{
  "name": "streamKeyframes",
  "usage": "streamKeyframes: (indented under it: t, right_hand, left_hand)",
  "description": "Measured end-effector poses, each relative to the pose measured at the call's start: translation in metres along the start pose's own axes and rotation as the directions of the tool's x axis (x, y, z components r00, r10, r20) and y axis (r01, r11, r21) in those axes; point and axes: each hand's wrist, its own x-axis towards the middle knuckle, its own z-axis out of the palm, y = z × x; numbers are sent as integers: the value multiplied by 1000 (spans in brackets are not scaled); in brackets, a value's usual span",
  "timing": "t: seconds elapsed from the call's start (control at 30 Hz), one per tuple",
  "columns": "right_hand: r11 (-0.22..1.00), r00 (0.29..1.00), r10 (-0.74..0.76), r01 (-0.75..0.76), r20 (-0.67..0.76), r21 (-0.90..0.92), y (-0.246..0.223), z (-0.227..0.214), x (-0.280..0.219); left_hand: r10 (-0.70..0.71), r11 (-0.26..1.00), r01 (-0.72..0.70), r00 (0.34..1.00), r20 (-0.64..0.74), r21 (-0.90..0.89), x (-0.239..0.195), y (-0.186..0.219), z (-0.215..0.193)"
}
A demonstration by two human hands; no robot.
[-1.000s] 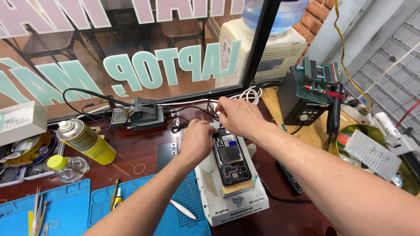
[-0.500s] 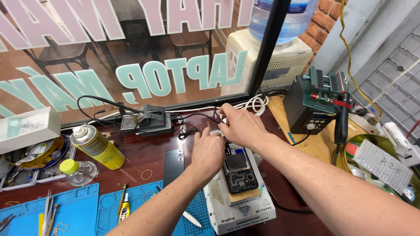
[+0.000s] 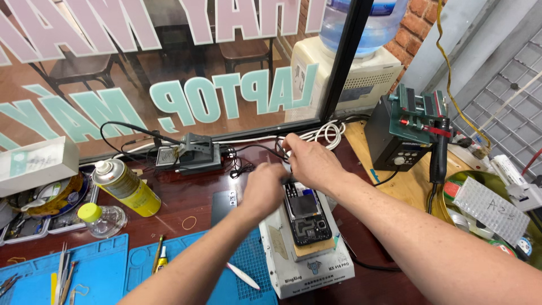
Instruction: The person uses a soldering iron to work on the internal components of a disassembled mobile phone placed on a heat plate. They repeatedly apply the soldering iron to small areas on the motherboard while holding the device steady.
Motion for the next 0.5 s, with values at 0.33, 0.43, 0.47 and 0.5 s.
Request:
streamKeyframes:
  t: [0.33,0.43,0.47,0.5]
  right_hand:
    - [979,996,-46,59,-71,194,5,-6,-23]
    - [971,990,-72,98,-125,218,4,-10,-23]
    - [970,990,-61,89,-129,227,4,-11,-24]
    - [969,990,-50,80,-133,235,4,-12,-24]
  left_hand:
    - [-518,829,518,853,60,-211,-35,-64,3]
    - [-565,749,612,790,237,-255,-47,-54,8]
    - [-516,795,560,827,226,-235,-48,-49,9]
    - [-464,836,505,859,215,-214,-49,-44,10]
